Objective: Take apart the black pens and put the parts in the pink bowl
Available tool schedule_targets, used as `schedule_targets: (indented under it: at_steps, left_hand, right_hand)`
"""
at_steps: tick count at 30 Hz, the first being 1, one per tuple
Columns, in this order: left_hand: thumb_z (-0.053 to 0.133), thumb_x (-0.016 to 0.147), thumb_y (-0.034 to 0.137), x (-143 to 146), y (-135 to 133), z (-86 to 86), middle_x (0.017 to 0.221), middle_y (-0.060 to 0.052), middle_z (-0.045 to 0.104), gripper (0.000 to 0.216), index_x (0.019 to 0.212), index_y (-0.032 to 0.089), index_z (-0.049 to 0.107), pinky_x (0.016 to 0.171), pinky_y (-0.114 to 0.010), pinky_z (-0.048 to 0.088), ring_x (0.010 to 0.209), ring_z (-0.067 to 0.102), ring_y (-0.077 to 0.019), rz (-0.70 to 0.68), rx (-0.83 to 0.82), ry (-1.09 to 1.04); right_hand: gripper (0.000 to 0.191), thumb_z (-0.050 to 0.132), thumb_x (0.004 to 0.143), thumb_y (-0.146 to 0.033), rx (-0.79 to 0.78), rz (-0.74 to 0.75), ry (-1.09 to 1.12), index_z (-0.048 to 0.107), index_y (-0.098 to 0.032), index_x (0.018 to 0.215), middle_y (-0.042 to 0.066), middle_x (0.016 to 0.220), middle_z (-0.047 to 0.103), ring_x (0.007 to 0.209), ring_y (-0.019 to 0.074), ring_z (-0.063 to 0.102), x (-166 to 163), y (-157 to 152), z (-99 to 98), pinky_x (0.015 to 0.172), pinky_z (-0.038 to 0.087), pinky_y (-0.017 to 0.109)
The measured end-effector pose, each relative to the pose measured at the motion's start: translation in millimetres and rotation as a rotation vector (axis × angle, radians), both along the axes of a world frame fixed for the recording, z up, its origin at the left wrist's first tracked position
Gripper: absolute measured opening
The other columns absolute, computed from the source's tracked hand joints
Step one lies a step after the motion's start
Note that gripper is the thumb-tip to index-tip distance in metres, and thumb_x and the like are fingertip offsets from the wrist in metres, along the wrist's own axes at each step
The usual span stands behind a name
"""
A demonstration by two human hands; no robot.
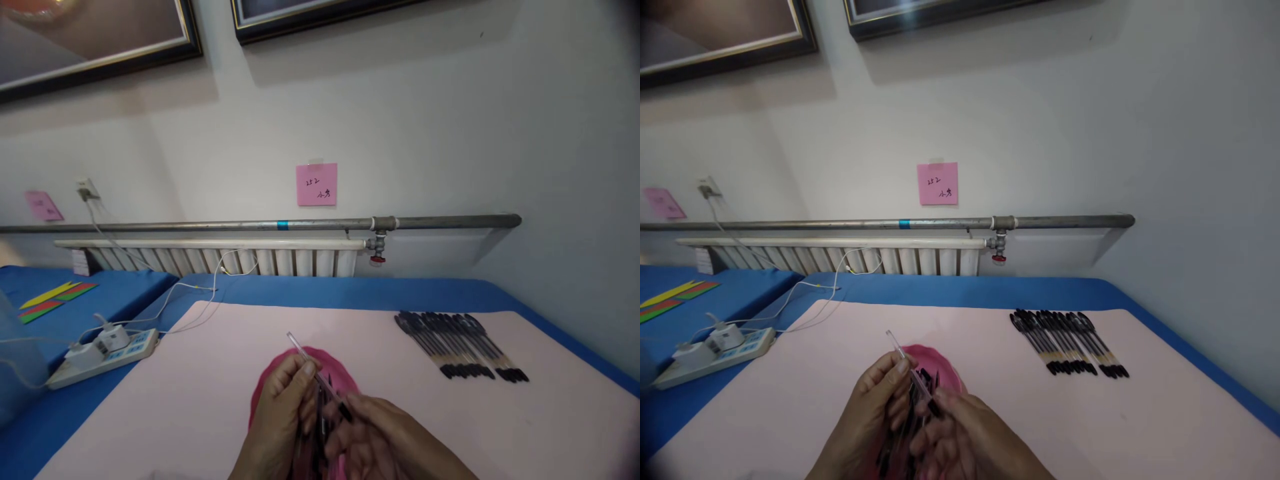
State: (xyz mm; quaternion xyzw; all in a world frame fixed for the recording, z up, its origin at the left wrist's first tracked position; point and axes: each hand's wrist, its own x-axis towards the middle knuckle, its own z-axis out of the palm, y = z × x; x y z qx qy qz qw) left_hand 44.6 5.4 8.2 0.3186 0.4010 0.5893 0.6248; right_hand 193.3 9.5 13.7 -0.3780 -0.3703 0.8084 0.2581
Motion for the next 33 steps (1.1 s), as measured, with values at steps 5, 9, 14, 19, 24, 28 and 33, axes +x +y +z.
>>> schedule_targets:
  at_steps: [5,9,14,19,24,28,33]
  left_hand:
    - [0.063,0.079,0.039,1,0,-2.0,0.046,0.011,0.034,0.023,0.078,0.017,0.054,0.036,-0.016,0.018,0.036,0.025,-0.0018,-0.009,0.012,0.002]
    - [0.06,0.081,0.038,0,1,-4.0,0.044,0.011,0.034,0.022,0.077,0.017,0.054,0.036,-0.017,0.018,0.035,0.026,-0.002,-0.012,0.02,0.013]
    - [0.059,0.082,0.037,-1,0,-3.6,0.045,0.011,0.036,0.023,0.074,0.017,0.052,0.037,-0.017,0.018,0.036,0.026,-0.0021,-0.009,0.035,0.033]
    - [0.063,0.078,0.041,-6,4,-6.4,0.044,0.012,0.032,0.03,0.067,0.019,0.044,0.037,-0.017,0.018,0.036,0.023,-0.0027,0.044,-0.021,0.046]
    - [0.058,0.076,0.047,-24,9,-3.5,0.042,0.012,0.03,0.037,0.059,0.022,0.037,0.037,-0.02,0.018,0.036,0.022,-0.0047,0.062,-0.114,0.312]
    - [0.057,0.072,0.038,-33,6,-7.7,0.047,0.008,0.04,0.028,0.057,0.021,0.039,0.043,-0.021,0.027,0.042,0.036,-0.0077,-0.095,-0.152,0.714]
    - [0.052,0.07,0.03,-32,6,-20.2,0.057,0.003,0.052,0.018,0.057,0.021,0.045,0.052,-0.024,0.031,0.056,0.051,-0.0146,-0.208,-0.142,1.166]
  right_hand:
    - [0.024,0.064,0.073,-0.037,0.168,-0.048,-0.044,0.053,-0.016,0.069,-0.003,0.056,0.057,0.042,0.0036,0.045,3,2,0.2,0.039,0.023,0.015]
    - [0.019,0.063,0.074,-0.034,0.194,-0.068,-0.082,0.054,-0.018,0.079,-0.004,0.058,0.058,0.044,0.0054,0.048,2,1,-0.4,0.039,0.024,0.015]
    - [0.03,0.049,0.08,-0.046,0.104,0.05,-0.079,0.054,-0.016,0.078,0.001,0.063,0.061,0.039,0.0042,0.043,2,0,4.2,0.038,0.02,0.016]
    - [0.011,0.05,0.079,-0.029,0.723,-0.012,-0.481,0.051,-0.021,0.072,-0.003,0.063,0.055,0.054,0.0097,0.049,6,1,-6.3,0.05,0.034,0.02]
    - [0.014,0.043,0.077,-0.01,1.239,0.188,-0.821,0.052,-0.021,0.077,0.001,0.077,0.061,0.067,0.0138,0.054,13,0,-14.4,0.06,0.037,0.024]
    - [0.029,0.043,0.067,-0.001,1.296,0.194,-0.894,0.057,-0.02,0.083,0.002,0.085,0.061,0.076,0.0158,0.057,17,6,-9.9,0.064,0.04,0.024]
    - [0.023,0.04,0.082,-0.012,1.297,-0.201,-1.156,0.06,-0.017,0.092,0.008,0.091,0.061,0.086,0.02,0.056,48,49,-25.1,0.076,0.043,0.031]
